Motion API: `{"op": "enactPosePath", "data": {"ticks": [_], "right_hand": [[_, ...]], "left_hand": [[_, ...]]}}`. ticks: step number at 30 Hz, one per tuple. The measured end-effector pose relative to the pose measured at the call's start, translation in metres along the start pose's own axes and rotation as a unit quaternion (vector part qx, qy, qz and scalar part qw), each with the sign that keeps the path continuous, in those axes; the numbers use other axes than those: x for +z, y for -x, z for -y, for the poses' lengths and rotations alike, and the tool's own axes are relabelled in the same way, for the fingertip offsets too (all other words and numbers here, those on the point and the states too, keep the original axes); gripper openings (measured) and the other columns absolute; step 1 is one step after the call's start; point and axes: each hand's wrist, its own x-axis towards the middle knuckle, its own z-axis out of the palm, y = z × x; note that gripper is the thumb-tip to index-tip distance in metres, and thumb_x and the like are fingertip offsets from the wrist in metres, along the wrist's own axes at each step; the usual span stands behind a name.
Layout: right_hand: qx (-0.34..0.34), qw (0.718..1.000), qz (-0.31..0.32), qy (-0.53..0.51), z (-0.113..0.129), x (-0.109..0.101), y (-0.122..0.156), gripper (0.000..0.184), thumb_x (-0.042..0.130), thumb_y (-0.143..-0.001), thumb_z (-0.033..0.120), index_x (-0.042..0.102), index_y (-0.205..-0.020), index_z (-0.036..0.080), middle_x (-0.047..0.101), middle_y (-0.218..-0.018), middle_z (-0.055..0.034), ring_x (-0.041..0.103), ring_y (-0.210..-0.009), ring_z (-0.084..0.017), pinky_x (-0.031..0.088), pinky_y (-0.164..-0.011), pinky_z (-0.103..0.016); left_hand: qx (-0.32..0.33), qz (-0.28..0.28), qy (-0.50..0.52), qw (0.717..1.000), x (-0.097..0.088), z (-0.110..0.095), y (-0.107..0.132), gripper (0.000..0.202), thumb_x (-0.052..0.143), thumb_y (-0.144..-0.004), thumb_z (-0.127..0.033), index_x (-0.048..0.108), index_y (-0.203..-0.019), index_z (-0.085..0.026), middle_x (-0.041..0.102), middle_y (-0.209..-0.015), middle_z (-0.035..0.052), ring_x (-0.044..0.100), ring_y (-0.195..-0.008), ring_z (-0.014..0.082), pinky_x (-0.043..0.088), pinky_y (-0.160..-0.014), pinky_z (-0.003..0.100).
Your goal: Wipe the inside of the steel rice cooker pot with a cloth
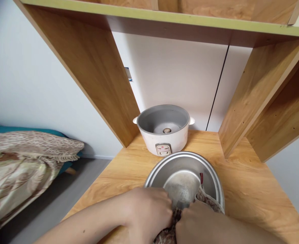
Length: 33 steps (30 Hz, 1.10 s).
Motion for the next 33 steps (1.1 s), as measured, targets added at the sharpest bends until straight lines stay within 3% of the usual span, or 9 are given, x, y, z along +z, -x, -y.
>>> {"op": "enactPosePath", "data": {"ticks": [4,8,14,17,24,29,33], "right_hand": [[-0.028,0.999,0.002,0.034,0.0,-0.001,-0.001,0.03,0.065,-0.106,0.028,0.088,-0.095,0.011,0.087,-0.093,-0.0127,0.071,-0.068,-0.021,0.036,-0.056,-0.037],[0.005,0.998,0.001,0.056,0.001,0.002,-0.005,0.034,0.065,-0.106,0.031,0.088,-0.089,0.013,0.086,-0.086,-0.012,0.07,-0.066,-0.023,0.035,-0.055,-0.038],[0.004,0.998,-0.055,-0.011,0.0,0.004,-0.003,0.035,0.065,-0.104,0.037,0.084,-0.083,0.017,0.085,-0.084,-0.0082,0.064,-0.06,-0.02,0.032,-0.056,-0.038],[0.017,0.999,-0.04,0.012,0.002,0.0,-0.003,0.037,0.065,-0.105,0.037,0.084,-0.083,0.015,0.085,-0.083,-0.0108,0.065,-0.061,-0.022,0.031,-0.057,-0.04],[0.021,0.999,0.031,0.01,0.005,-0.009,-0.003,0.035,0.061,-0.106,0.029,0.088,-0.095,0.009,0.087,-0.097,-0.0158,0.075,-0.073,-0.022,0.033,-0.055,-0.038],[0.021,1.0,0.021,-0.003,0.006,-0.009,-0.003,0.033,0.062,-0.106,0.028,0.087,-0.095,0.01,0.087,-0.098,-0.0151,0.075,-0.075,-0.022,0.035,-0.055,-0.038],[0.015,1.0,-0.019,0.017,0.003,0.001,-0.004,0.035,0.063,-0.105,0.034,0.085,-0.085,0.015,0.086,-0.086,-0.0108,0.067,-0.063,-0.021,0.031,-0.055,-0.039]], "left_hand": [[-0.008,0.002,-0.003,1.0,0.001,0.001,0.001,0.067,0.088,-0.057,-0.045,0.025,-0.04,-0.028,0.049,-0.038,0.0001,0.043,-0.04,0.0174,0.041,-0.048,0.037],[-0.006,-0.012,-0.003,1.0,0.007,0.003,0.0,0.066,0.086,-0.056,-0.047,0.025,-0.04,-0.03,0.054,-0.041,0.0027,0.054,-0.047,0.0215,0.048,-0.054,0.039],[-0.008,-0.006,-0.009,1.0,0.008,0.004,-0.001,0.068,0.086,-0.057,-0.049,0.024,-0.038,-0.029,0.052,-0.04,0.002,0.051,-0.045,0.0203,0.046,-0.054,0.039],[-0.013,0.006,-0.018,1.0,0.005,0.001,0.0,0.064,0.085,-0.059,-0.046,0.026,-0.04,-0.029,0.058,-0.044,0.0035,0.052,-0.047,0.0202,0.046,-0.055,0.038],[-0.02,0.053,-0.057,0.997,-0.006,-0.005,0.002,0.032,0.084,-0.065,-0.044,0.061,-0.054,-0.024,0.074,-0.062,0.0069,0.057,-0.052,0.0209,0.049,-0.056,0.037],[-0.022,0.054,-0.052,0.997,-0.007,-0.006,0.003,0.027,0.084,-0.067,-0.045,0.07,-0.06,-0.022,0.074,-0.062,0.006,0.056,-0.05,0.021,0.049,-0.056,0.037],[-0.022,0.052,-0.052,0.997,-0.004,-0.005,0.002,0.028,0.083,-0.068,-0.046,0.076,-0.065,-0.019,0.075,-0.063,0.008,0.055,-0.049,0.0211,0.05,-0.056,0.037]]}}
